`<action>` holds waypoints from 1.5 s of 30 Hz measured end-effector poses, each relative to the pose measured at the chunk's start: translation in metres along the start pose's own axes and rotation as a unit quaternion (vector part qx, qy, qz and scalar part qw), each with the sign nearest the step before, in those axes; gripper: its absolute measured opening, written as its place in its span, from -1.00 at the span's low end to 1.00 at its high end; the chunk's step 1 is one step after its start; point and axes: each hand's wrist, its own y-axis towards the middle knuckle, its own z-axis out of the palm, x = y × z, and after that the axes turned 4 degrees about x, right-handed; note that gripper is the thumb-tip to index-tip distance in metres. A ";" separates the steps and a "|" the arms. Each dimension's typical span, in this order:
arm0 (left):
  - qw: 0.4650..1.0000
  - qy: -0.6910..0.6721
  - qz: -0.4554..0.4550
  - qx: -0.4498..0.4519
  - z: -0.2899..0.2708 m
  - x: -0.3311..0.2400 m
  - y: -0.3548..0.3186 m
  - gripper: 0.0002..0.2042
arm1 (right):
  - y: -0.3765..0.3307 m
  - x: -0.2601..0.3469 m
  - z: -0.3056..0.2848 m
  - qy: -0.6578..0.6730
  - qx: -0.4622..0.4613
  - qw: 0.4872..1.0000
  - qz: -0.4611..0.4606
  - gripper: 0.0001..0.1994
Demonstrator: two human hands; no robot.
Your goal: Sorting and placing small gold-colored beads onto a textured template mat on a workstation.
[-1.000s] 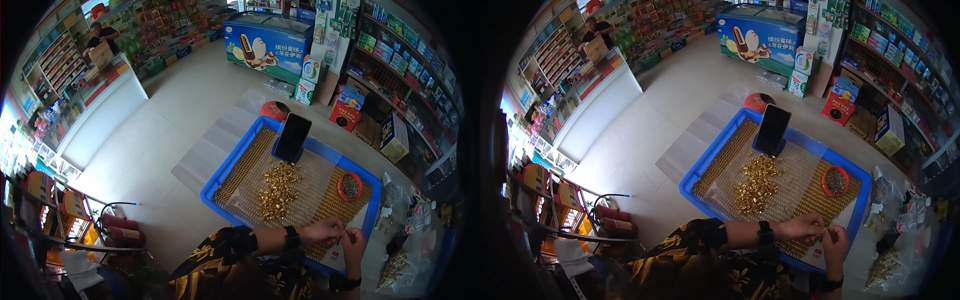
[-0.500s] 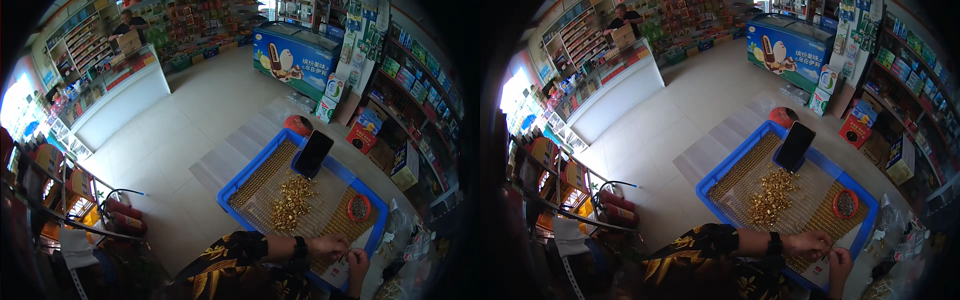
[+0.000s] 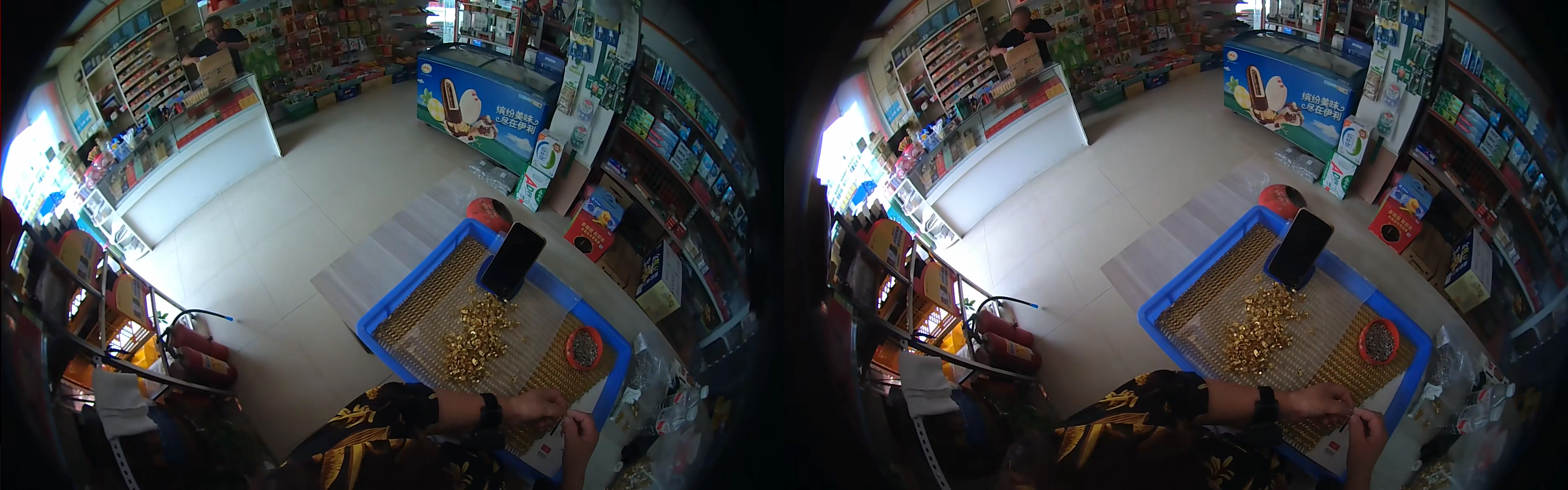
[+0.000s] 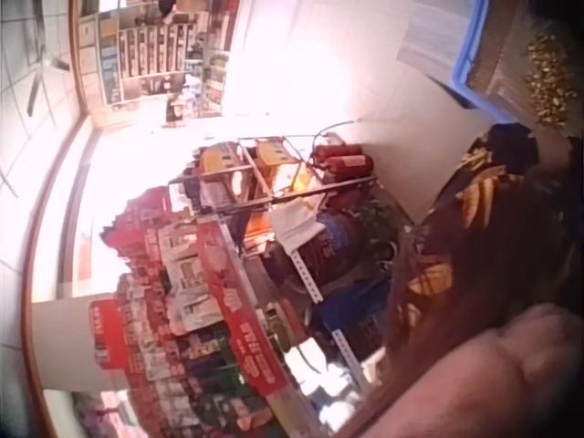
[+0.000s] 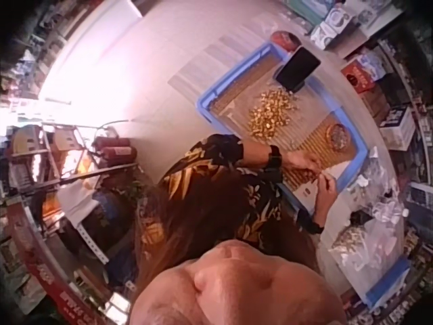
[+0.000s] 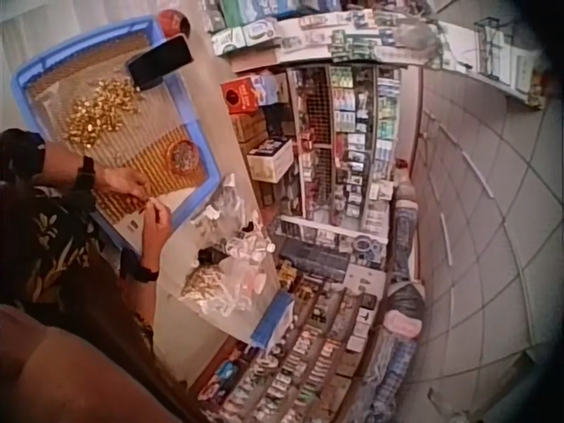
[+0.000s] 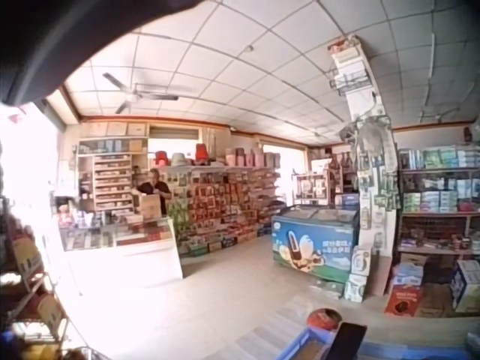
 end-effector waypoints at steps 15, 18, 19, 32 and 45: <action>1.000 0.006 -0.005 0.003 0.010 0.002 0.001 -0.79 | -0.019 -0.001 -0.004 0.002 -0.011 1.000 -0.001 -0.84; 0.999 -0.031 -0.001 -0.010 0.007 -0.001 -0.004 -0.83 | -0.010 0.045 0.001 -0.089 0.021 0.996 -0.005 -0.81; 0.999 -0.012 -0.012 -0.051 0.009 -0.010 -0.008 -0.83 | 0.000 0.036 0.001 -0.170 0.028 0.981 -0.095 -0.81; 0.991 -0.087 -0.030 -0.101 0.005 -0.016 0.000 -0.77 | 0.039 -0.003 -0.049 -0.341 0.040 0.939 -0.029 -0.86; 0.990 -0.101 -0.043 -0.088 0.004 -0.018 -0.001 -0.83 | 0.045 -0.011 -0.039 -0.379 0.138 0.914 -0.043 -0.89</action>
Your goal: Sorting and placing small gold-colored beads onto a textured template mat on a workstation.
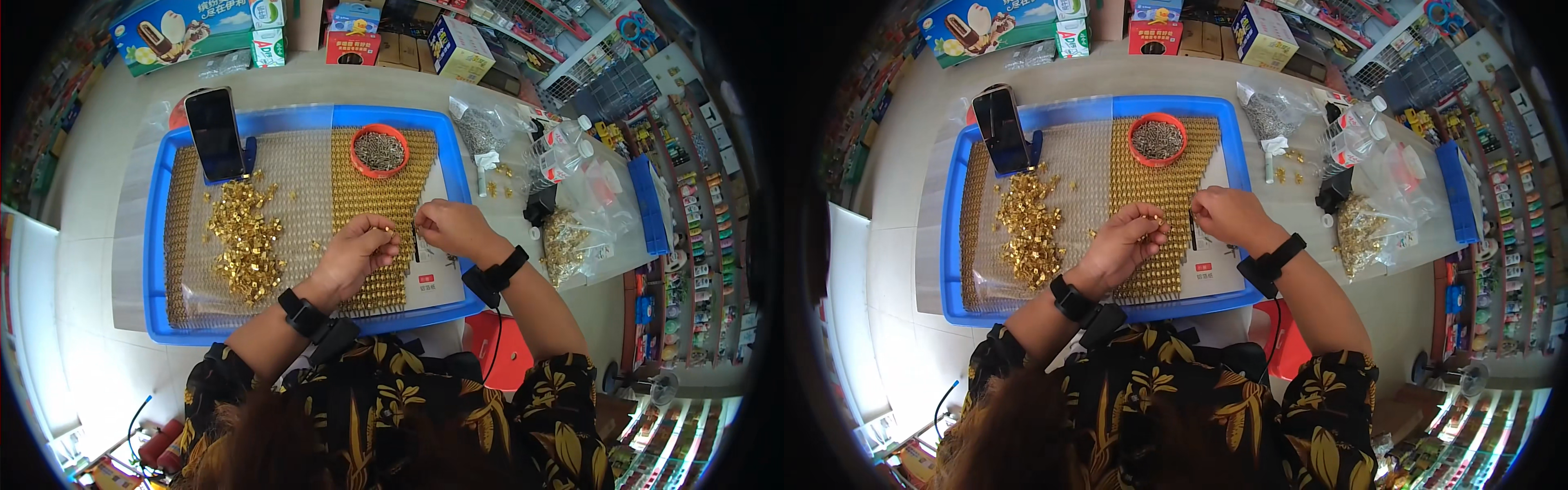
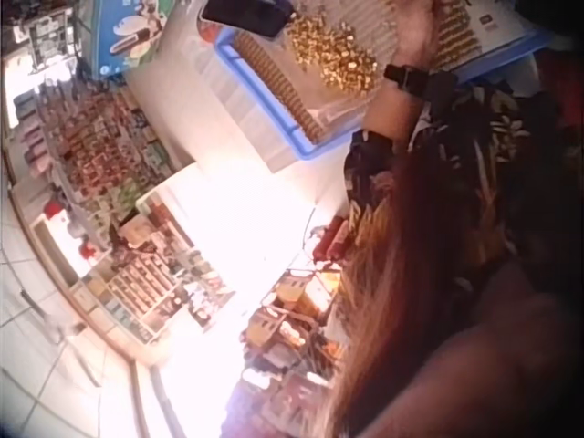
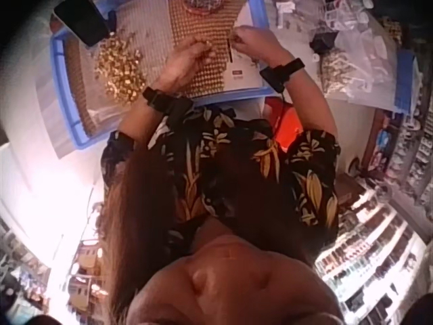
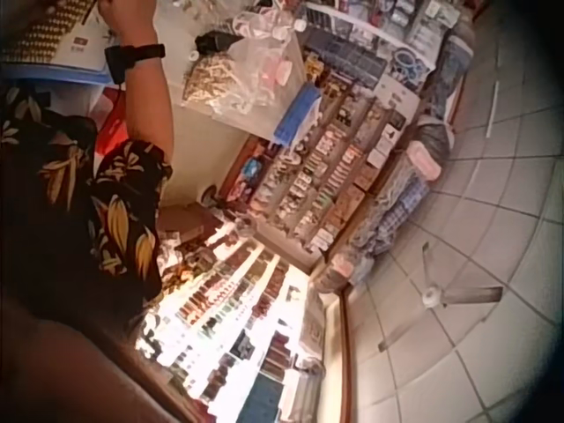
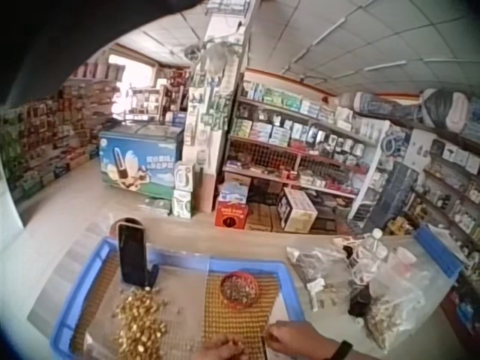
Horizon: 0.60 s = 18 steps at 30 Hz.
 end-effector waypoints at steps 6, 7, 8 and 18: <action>1.000 0.008 -0.003 -0.005 0.002 -0.002 -0.002 -0.84 | 0.003 0.002 0.001 0.042 -0.012 0.999 0.011 -0.90; 1.000 0.009 -0.001 -0.007 0.003 -0.002 -0.002 -0.84 | 0.003 0.001 0.000 0.039 -0.007 0.999 0.016 -0.91; 1.000 0.010 0.000 -0.008 0.004 -0.002 -0.002 -0.84 | 0.003 0.000 0.000 0.037 -0.002 0.999 0.020 -0.91; 1.000 0.011 -0.009 0.000 0.003 -0.004 -0.002 -0.84 | -0.001 0.003 -0.002 -0.038 0.003 0.999 0.011 -0.86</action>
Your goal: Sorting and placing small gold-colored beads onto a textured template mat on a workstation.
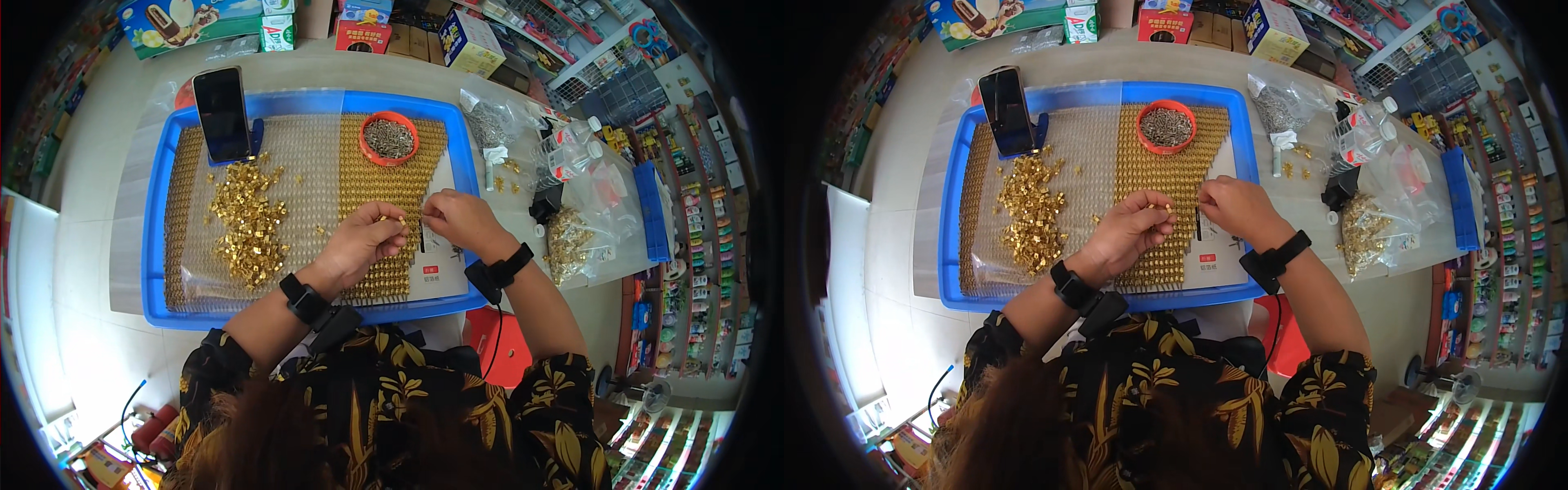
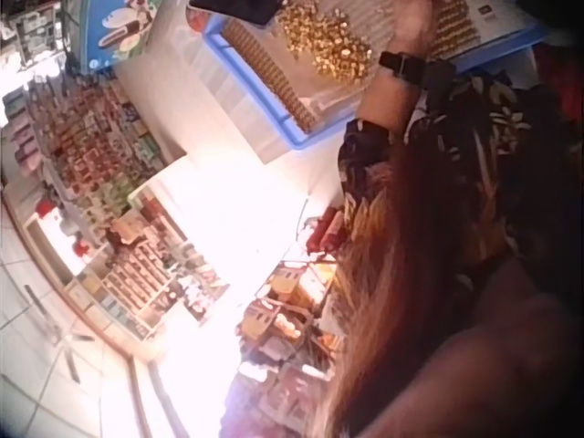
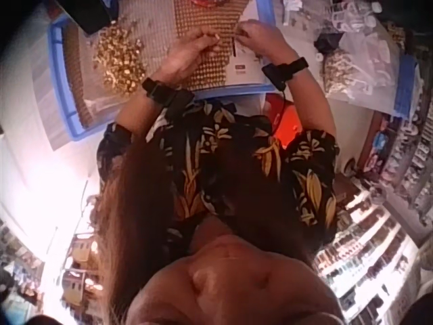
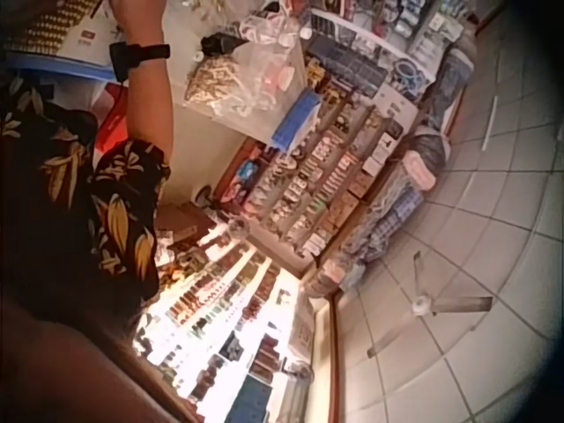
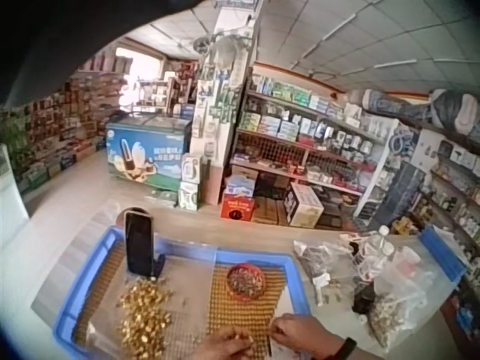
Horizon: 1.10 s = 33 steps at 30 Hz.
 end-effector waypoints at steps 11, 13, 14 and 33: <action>1.000 0.009 -0.003 0.015 0.004 0.001 -0.001 -0.82 | -0.012 0.007 0.001 -0.074 0.130 0.988 0.045 -0.84; 1.000 0.011 0.001 0.018 0.000 0.002 -0.001 -0.82 | -0.010 0.010 -0.001 -0.057 0.148 0.987 0.024 -0.87; 1.000 0.013 0.004 0.023 -0.001 0.002 -0.001 -0.82 | -0.009 0.011 -0.002 -0.049 0.157 0.986 0.013 -0.88; 1.000 0.011 0.010 0.018 -0.002 0.007 0.003 -0.89 | -0.023 0.047 0.007 0.484 -0.069 0.871 0.037 -0.88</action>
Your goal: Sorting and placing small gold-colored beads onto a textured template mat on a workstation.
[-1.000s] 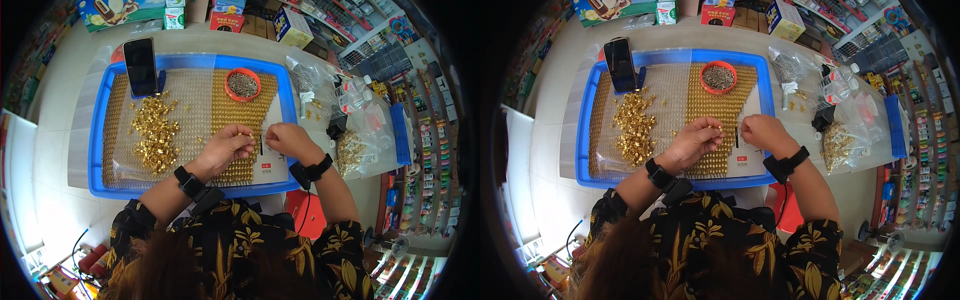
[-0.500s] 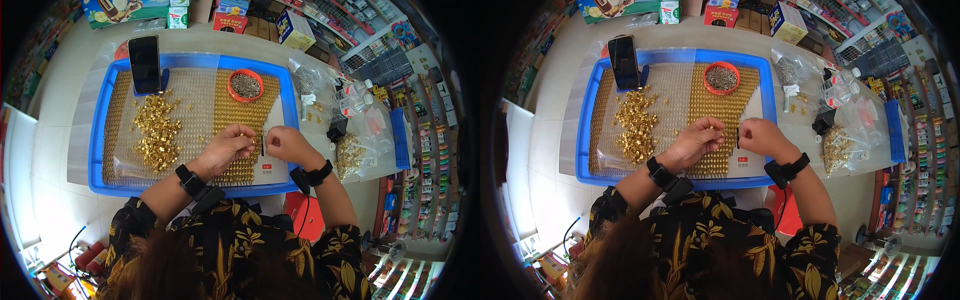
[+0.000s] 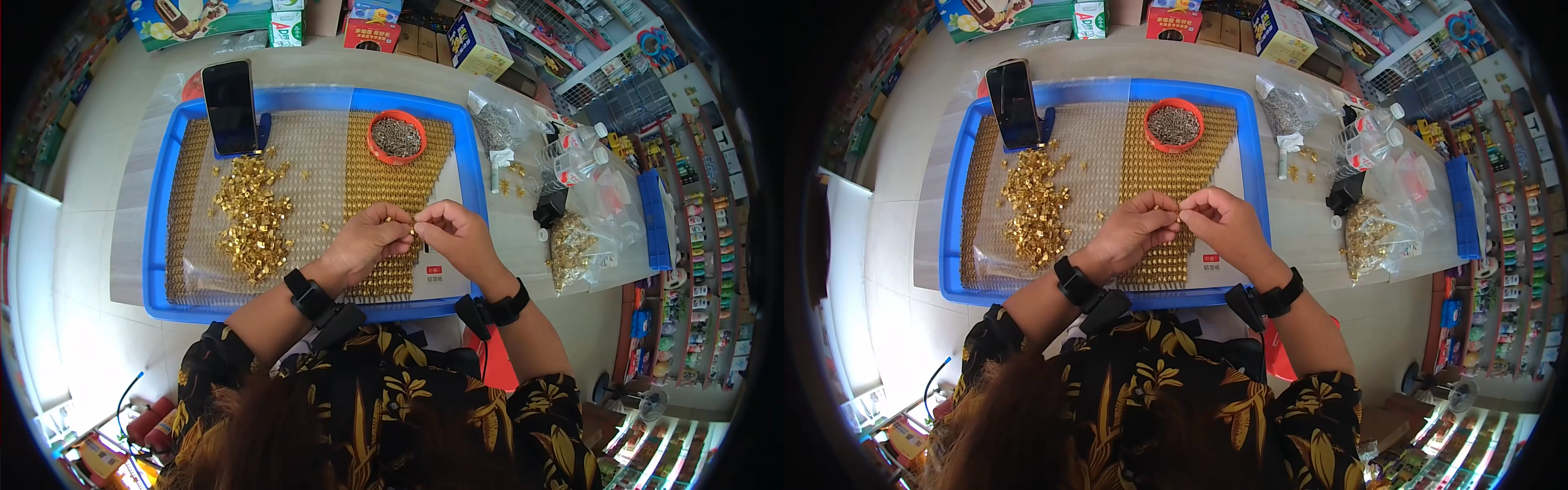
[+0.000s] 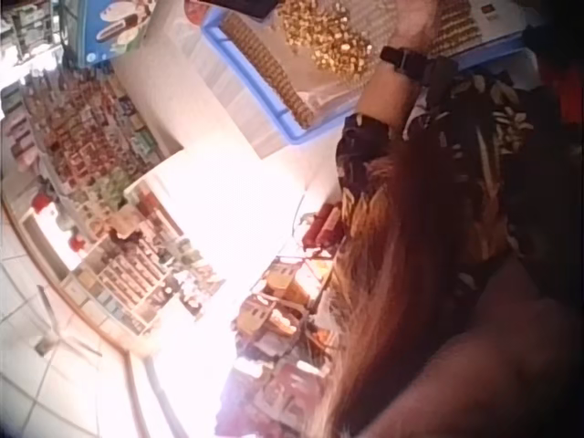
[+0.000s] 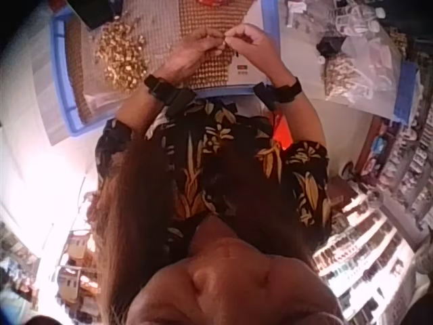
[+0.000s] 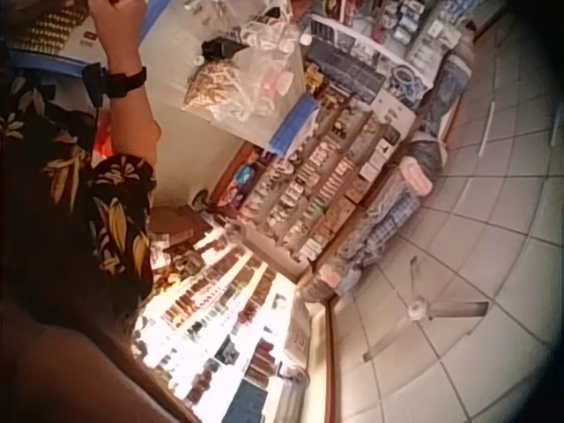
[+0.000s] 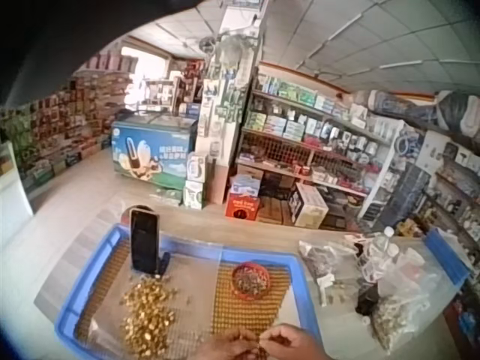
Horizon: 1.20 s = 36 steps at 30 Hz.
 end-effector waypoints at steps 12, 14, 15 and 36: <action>0.999 0.025 0.026 -0.028 -0.001 0.001 0.001 -0.87 | -0.004 0.007 0.001 -0.078 0.005 0.996 -0.035 -0.86; 0.999 0.028 0.020 -0.023 0.000 0.002 0.002 -0.86 | -0.005 0.009 0.000 -0.089 -0.001 0.994 -0.056 -0.85; 0.999 0.027 0.019 -0.022 0.000 0.002 0.002 -0.86 | -0.005 0.011 -0.002 -0.126 0.010 0.990 -0.069 -0.85; 0.999 -0.011 0.027 -0.036 0.001 -0.004 -0.001 -0.86 | 0.018 -0.026 -0.034 -0.407 0.071 0.910 -0.023 -0.87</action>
